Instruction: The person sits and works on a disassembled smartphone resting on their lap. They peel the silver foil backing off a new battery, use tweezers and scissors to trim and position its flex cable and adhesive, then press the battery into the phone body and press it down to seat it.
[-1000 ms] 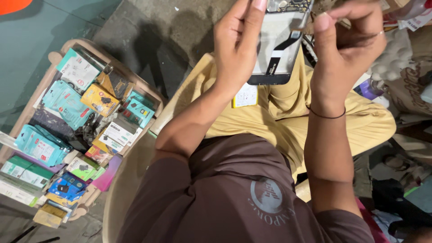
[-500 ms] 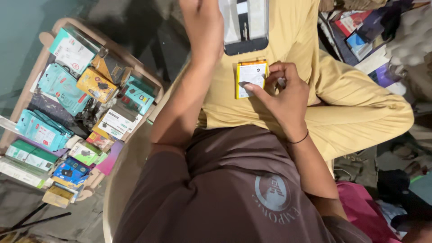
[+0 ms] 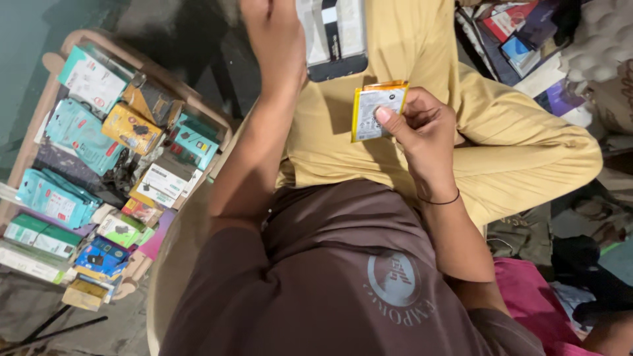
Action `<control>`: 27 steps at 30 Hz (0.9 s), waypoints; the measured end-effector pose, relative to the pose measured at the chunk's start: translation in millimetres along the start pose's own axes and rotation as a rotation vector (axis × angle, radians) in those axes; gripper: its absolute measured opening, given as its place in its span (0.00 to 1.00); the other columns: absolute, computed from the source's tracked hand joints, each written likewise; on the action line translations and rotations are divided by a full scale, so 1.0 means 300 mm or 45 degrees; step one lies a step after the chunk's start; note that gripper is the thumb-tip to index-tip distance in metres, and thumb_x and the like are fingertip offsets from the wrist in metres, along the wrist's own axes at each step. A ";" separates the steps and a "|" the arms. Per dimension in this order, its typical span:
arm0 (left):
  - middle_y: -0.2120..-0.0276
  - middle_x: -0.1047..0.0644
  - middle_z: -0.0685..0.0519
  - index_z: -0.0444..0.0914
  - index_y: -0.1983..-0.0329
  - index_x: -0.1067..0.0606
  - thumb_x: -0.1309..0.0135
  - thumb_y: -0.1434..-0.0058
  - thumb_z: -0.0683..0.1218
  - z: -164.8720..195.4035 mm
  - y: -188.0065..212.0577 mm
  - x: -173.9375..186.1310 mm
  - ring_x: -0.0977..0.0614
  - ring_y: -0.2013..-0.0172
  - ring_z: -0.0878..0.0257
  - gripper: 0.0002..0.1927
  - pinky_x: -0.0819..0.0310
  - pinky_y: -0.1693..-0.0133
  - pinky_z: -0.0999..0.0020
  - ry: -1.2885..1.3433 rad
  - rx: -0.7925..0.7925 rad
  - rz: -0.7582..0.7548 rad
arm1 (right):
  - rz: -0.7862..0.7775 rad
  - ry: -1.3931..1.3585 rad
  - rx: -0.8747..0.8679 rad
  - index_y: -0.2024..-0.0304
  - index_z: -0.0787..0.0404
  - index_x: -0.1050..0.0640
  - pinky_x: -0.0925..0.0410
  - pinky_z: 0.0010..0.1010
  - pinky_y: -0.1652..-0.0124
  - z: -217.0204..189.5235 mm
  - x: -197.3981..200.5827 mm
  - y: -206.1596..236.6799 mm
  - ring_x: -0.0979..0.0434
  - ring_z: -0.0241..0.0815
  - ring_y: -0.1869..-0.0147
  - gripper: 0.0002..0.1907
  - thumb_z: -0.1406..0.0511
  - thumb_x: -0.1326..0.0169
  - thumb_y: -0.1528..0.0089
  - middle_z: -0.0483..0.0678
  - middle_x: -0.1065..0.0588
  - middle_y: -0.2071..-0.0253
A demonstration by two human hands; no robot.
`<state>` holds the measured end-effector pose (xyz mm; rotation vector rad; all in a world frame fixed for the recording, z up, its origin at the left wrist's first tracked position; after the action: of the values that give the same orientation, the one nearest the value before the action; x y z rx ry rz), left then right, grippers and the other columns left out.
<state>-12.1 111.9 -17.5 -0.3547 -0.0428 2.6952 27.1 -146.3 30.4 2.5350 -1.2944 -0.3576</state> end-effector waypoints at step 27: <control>0.82 0.29 0.48 0.34 0.72 0.31 0.36 0.32 0.45 0.203 0.164 -0.118 0.32 0.80 0.54 0.18 0.38 0.75 0.61 -0.797 -0.187 -0.729 | 0.190 0.001 0.296 0.56 0.68 0.23 0.36 0.19 0.62 -0.213 0.019 0.104 0.28 0.27 0.65 0.06 0.71 0.38 0.30 0.46 0.21 0.65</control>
<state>-16.1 54.0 45.7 0.4146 -0.4507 2.1305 28.6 -160.3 100.4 2.5993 -1.5975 -0.1840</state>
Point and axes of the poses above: each hand's wrist, its own y-axis away from the middle knuckle, its own x-axis out of the back of the hand, z = x × y, the point moved 7 cm from there along -y, towards the middle knuckle
